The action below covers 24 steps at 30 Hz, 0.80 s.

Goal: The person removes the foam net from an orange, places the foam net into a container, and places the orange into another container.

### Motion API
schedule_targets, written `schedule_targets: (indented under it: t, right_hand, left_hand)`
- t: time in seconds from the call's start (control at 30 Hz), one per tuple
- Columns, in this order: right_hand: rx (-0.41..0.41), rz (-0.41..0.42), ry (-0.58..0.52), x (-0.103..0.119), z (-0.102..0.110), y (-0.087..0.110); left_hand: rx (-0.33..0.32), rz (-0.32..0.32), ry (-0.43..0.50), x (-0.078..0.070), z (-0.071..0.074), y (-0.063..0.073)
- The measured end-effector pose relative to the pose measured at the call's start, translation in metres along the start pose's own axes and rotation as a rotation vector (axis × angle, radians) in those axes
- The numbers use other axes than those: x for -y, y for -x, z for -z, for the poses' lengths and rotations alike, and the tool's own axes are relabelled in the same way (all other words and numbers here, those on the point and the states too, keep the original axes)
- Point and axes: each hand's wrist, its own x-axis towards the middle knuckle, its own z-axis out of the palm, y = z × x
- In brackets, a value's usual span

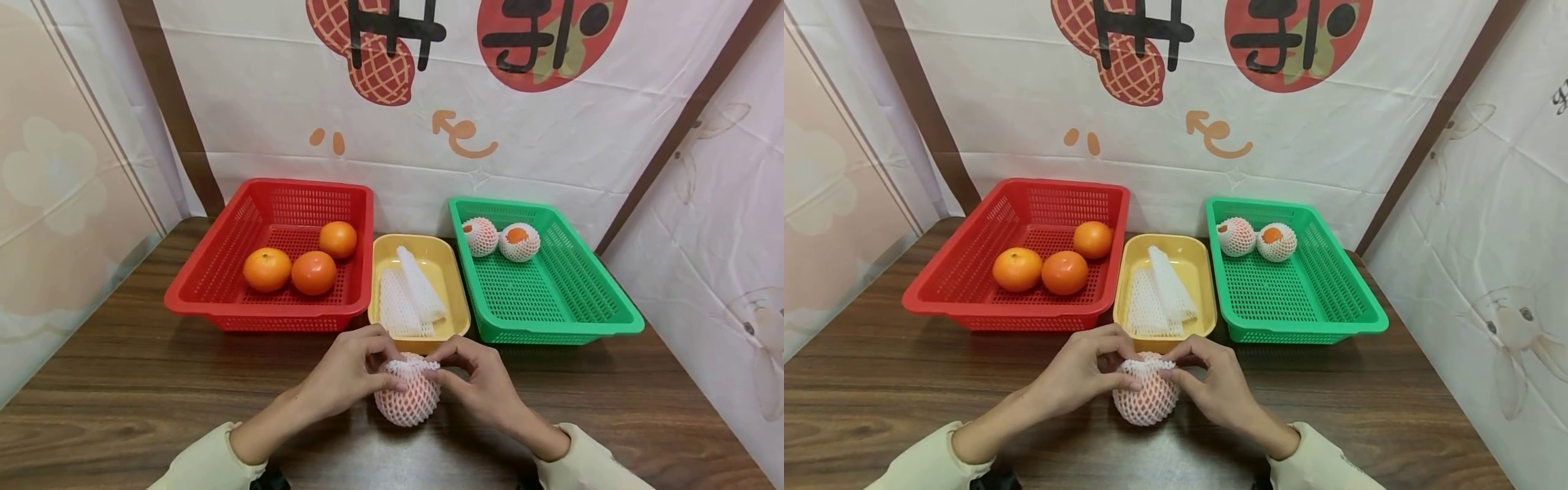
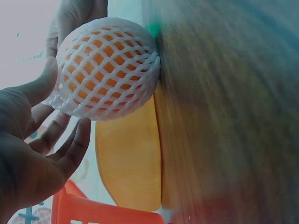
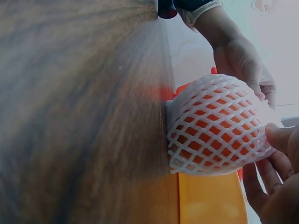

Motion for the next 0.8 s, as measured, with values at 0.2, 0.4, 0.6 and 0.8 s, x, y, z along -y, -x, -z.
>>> schedule_targets:
  t: [0.2,0.4,0.6,0.8]
  right_hand:
    - [0.067,-0.048,-0.038,-0.018,0.0,0.004]
    - [0.139,-0.097,0.028,-0.033,0.001,0.005]
    - [0.097,-0.1,0.029,-0.031,0.0,0.005]
    - [0.026,-0.161,0.013,-0.024,-0.001,0.006]
  left_hand:
    - [-0.049,-0.024,-0.004,0.0,-0.001,0.001]
    - [-0.095,-0.08,0.011,0.001,-0.001,0.002]
    - [-0.118,-0.151,0.065,0.002,-0.004,0.002]
    - [-0.059,-0.105,-0.002,0.001,-0.003,0.001]
